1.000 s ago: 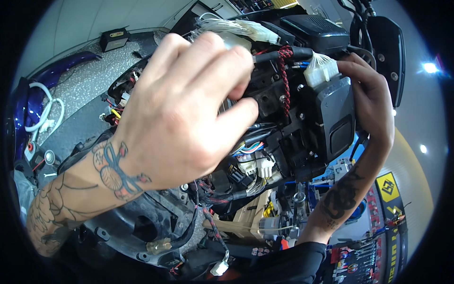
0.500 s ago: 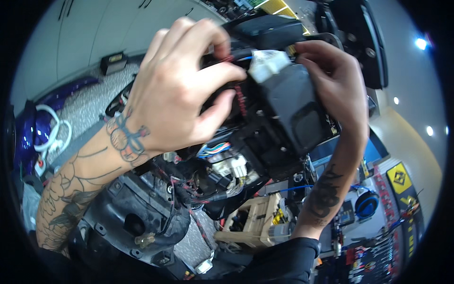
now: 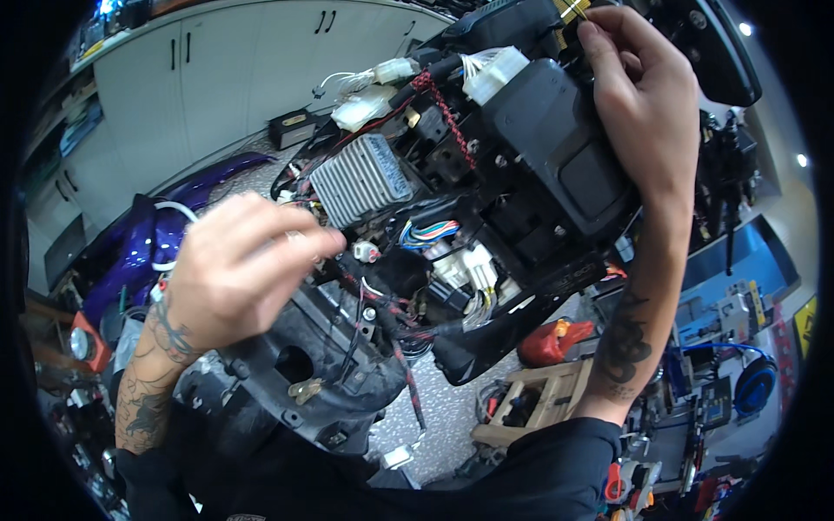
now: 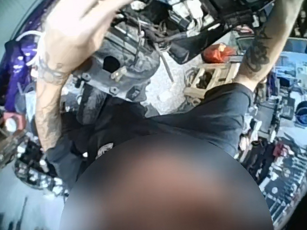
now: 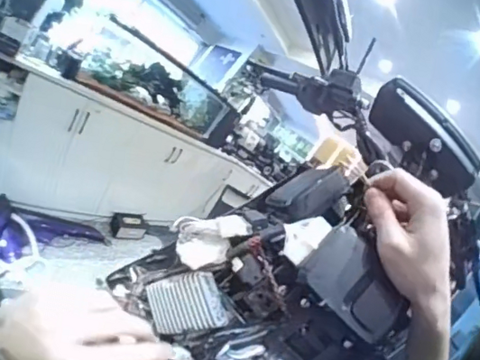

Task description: The person works on a purple motorcycle in a workshop, using a screwdriver to adjust components near the handlebar and dashboard. They wipe the dashboard with a cloth and then connect and organize electrical wires within the handlebar assembly.

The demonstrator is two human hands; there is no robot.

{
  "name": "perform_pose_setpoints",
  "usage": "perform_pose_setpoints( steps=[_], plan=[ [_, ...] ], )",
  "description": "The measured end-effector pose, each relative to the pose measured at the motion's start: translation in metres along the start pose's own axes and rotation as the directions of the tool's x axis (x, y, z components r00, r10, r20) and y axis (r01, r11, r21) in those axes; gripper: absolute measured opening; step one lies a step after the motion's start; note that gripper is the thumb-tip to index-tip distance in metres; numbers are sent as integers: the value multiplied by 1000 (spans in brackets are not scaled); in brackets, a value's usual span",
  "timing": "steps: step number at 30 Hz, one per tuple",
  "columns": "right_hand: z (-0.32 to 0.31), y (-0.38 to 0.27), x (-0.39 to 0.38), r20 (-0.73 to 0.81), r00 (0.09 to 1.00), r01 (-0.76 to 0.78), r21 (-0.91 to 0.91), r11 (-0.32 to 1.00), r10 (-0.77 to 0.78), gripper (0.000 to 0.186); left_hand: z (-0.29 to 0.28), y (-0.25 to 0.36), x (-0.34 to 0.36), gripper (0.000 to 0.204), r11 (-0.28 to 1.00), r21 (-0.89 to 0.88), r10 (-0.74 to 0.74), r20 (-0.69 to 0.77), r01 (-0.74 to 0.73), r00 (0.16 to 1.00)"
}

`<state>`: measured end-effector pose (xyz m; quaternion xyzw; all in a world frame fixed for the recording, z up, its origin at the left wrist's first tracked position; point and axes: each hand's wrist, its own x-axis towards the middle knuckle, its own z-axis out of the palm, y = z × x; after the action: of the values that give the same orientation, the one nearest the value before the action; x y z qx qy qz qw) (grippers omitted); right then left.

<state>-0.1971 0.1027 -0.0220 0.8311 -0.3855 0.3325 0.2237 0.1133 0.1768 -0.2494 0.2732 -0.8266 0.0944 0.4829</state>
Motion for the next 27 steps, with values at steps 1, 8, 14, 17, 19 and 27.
perform_pose_setpoints(
  steps=[1, 8, 14, 17, 19, 27],
  plan=[
    [1, 6, 2, 1, 999, -53, -1, 999, 53, 27, 0, 5, -3, 39, 998, 16, 60, 92, -62, 994],
    [1, -15, -2, -183, 953, 151, -402, 903, -241, 31, 24, 12, -1, 20, 997, 19, 67, 208, -73, 976],
    [34, -119, -113, 231, 829, 464, 226, 857, -509, 33, 21, -8, -14, 24, 961, -161, -215, 87, 227, 973],
    [78, -129, -144, 414, 768, 490, 113, 865, -489, 32, 32, -11, -14, 28, 958, -207, -177, 115, 197, 978],
    [93, -125, -155, 414, 806, 429, 83, 899, -423, 31, 40, -9, -15, 27, 967, -180, -173, 60, 181, 983],
    [118, -138, -173, 193, 963, 182, 46, 982, -188, 27, 50, 18, -17, 23, 943, -9, -331, -90, 332, 939]
  ],
)
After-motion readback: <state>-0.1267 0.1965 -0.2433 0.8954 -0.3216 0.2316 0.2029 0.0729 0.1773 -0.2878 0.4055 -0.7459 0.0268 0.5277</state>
